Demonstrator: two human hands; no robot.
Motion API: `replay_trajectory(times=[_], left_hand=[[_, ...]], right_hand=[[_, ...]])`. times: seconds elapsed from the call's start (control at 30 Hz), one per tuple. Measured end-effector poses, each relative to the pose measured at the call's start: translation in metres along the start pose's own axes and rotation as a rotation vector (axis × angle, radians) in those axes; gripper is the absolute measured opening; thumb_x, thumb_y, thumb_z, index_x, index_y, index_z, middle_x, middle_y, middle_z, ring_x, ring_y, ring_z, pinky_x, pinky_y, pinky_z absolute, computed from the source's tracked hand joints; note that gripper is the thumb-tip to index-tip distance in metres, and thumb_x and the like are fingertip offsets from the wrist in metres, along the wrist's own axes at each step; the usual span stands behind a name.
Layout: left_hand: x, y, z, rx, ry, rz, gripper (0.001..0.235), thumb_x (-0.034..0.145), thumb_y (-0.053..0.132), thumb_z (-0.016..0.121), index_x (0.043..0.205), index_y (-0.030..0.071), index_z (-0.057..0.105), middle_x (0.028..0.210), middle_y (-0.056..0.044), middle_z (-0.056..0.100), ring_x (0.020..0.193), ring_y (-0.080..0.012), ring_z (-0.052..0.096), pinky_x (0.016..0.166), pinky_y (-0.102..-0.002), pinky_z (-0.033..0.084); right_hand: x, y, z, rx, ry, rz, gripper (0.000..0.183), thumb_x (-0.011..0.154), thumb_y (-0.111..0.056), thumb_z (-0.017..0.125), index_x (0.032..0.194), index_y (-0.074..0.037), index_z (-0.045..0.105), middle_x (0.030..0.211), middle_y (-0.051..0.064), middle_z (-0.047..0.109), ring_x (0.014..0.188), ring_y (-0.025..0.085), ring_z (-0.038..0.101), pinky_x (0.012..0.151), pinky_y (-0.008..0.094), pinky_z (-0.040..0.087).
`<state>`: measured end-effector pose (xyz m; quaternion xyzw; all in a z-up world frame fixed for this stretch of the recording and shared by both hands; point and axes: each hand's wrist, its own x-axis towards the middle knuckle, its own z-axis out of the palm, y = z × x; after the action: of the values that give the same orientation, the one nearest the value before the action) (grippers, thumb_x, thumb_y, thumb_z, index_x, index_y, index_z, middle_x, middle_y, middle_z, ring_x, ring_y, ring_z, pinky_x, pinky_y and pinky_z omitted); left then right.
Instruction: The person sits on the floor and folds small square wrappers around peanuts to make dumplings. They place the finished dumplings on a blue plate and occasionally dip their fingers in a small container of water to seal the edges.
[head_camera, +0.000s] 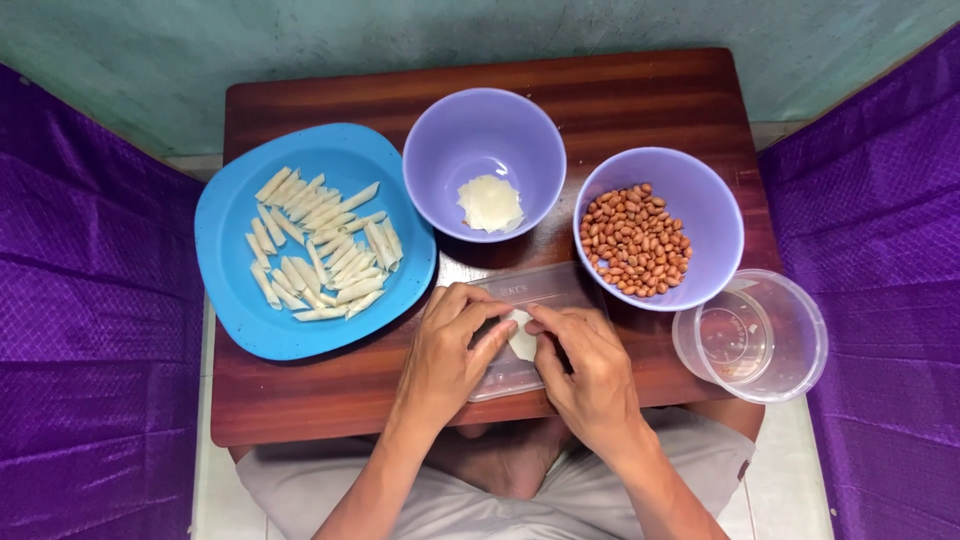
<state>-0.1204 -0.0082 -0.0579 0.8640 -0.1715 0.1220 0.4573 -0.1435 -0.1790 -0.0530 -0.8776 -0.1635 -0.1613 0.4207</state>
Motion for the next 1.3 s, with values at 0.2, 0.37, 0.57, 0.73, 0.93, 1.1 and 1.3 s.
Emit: replay_trajectory(times=[0.2,0.37,0.57,0.73,0.93,1.1,1.3], left_hand=[[0.007,0.015,-0.013,-0.115,0.028,0.018,0.019,0.082,0.006,0.078,0.101,0.002,0.075,0.096,-0.005,0.065,0.079,-0.0169,0.061,0.067,-0.027,0.050],[0.052,0.050,0.000,-0.138,-0.101,0.193,0.021,0.086,0.010,0.076,0.106,0.005,0.072,0.102,-0.004,0.064,0.071,-0.0155,0.059,0.062,-0.027,0.049],[0.090,0.029,0.051,0.192,0.022,0.459,0.033,0.103,0.034,0.060,0.078,0.012,0.063,0.077,-0.004,0.056,0.060,-0.0285,0.065,0.050,-0.036,0.053],[0.091,0.021,0.060,0.222,0.070,0.465,0.038,0.102,0.033,0.063,0.068,0.017,0.055,0.069,0.002,0.049,0.055,-0.0222,0.062,0.046,-0.029,0.050],[0.090,0.015,0.059,0.087,0.048,0.455,0.044,0.101,0.028,0.064,0.063,0.014,0.048,0.064,-0.001,0.043,0.056,-0.0235,0.061,0.046,-0.027,0.048],[0.093,0.014,0.055,-0.006,0.006,0.416,0.041,0.102,0.027,0.063,0.064,0.015,0.050,0.063,0.000,0.046,0.056,-0.0231,0.061,0.047,-0.026,0.048],[0.095,0.015,0.050,-0.122,-0.020,0.428,0.040,0.100,0.017,0.066,0.063,0.011,0.052,0.066,-0.005,0.055,0.056,-0.0272,0.061,0.047,-0.030,0.049]], right_hand=[[-0.001,-0.017,-0.054,-0.008,0.059,-0.033,0.036,0.074,0.005,0.074,0.110,-0.002,0.070,0.105,0.009,0.075,0.083,0.018,0.071,0.069,0.026,0.057],[0.066,0.022,-0.108,-0.221,-0.036,-0.087,0.034,0.081,-0.002,0.071,0.115,-0.002,0.068,0.109,0.012,0.071,0.088,0.028,0.066,0.076,0.037,0.051],[0.108,0.055,-0.092,-0.535,-0.633,0.151,0.062,0.081,-0.021,0.079,0.138,-0.012,0.056,0.135,0.023,0.056,0.113,0.054,0.062,0.088,0.066,0.057],[0.106,0.091,-0.072,-0.487,-0.721,0.123,0.041,0.083,-0.015,0.077,0.121,-0.006,0.063,0.117,0.026,0.059,0.095,0.058,0.067,0.081,0.063,0.060],[0.120,0.054,-0.099,-0.362,-0.674,0.169,0.028,0.084,-0.004,0.069,0.112,-0.005,0.073,0.101,0.019,0.070,0.092,0.042,0.075,0.078,0.048,0.064],[0.137,0.025,-0.144,-0.210,-0.603,0.211,0.026,0.087,-0.002,0.059,0.105,-0.002,0.077,0.097,0.020,0.078,0.093,0.037,0.078,0.084,0.050,0.063],[0.145,0.041,-0.150,-0.288,-0.537,0.397,0.014,0.091,-0.004,0.063,0.096,-0.004,0.076,0.080,0.015,0.078,0.078,0.030,0.077,0.068,0.042,0.061]])
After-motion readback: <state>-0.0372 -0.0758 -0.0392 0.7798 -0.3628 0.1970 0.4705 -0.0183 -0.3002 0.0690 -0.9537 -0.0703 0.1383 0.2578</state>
